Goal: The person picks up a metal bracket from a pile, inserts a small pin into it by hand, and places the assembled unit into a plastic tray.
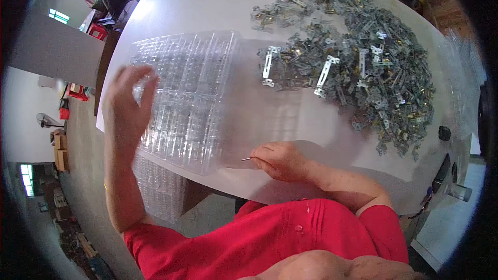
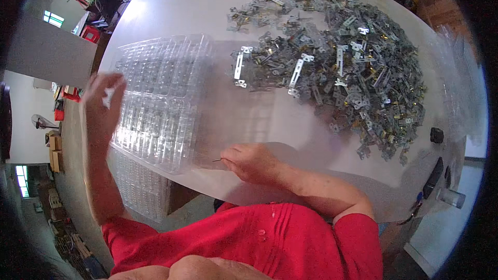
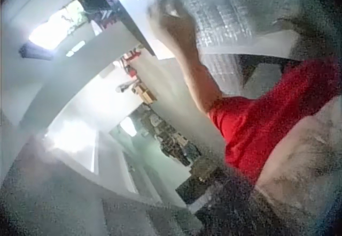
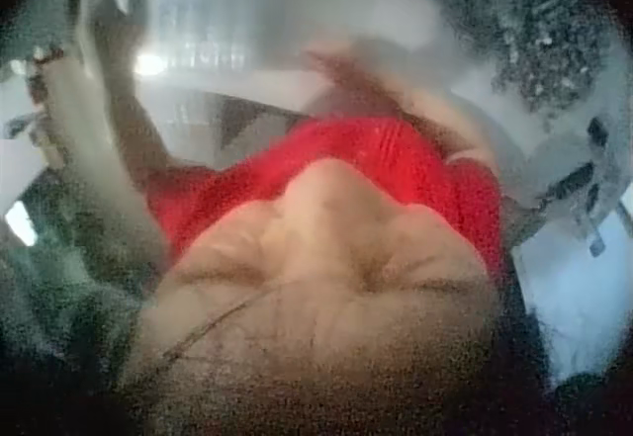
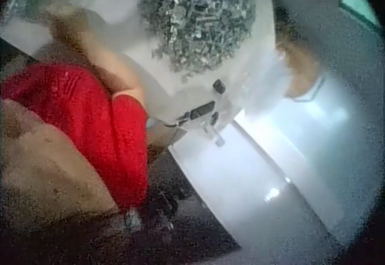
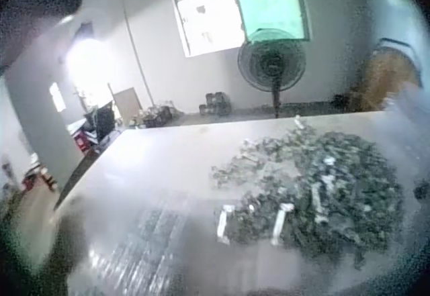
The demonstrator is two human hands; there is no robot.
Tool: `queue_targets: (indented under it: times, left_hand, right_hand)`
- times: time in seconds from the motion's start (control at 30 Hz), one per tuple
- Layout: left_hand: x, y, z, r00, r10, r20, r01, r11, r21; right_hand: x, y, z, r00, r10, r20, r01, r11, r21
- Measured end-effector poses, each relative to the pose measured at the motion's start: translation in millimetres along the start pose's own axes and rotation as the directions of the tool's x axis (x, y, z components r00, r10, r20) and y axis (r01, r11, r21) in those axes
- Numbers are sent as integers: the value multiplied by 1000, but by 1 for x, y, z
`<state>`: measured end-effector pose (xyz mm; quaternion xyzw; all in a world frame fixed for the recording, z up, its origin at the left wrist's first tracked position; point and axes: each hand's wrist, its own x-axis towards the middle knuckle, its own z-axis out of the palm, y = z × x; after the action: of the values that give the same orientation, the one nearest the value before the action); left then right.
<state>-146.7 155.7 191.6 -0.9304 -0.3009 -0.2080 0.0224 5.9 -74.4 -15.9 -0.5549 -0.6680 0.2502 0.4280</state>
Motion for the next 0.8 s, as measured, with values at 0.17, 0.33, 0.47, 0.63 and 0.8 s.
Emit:
queue_targets:
  times: [0.17, 0.33, 0.47, 0.63, 0.8]
  left_hand:
    - [-81, 134, -5, 969, 246, 9, -228, 914, -335]
    - [-54, 166, 92, 989, -51, -140, -13, 908, -420]
    - [-12, 149, 156, 986, -124, -107, 74, 919, -387]
    - [8, 127, 200, 975, -206, -79, 193, 969, -153]
    - [14, 131, 214, 974, -226, 19, 225, 956, -188]
  right_hand:
    - [-4, -3, 3, 989, -116, -94, 118, 993, 23]
    - [-17, 7, 15, 958, -258, -126, 257, 966, -25]
    - [-30, 0, -9, 959, -270, 83, 276, 958, -73]
    - [-37, -1, -12, 973, -222, 66, 224, 974, -26]
    - [-41, 5, -6, 979, -194, 63, 192, 981, 36]
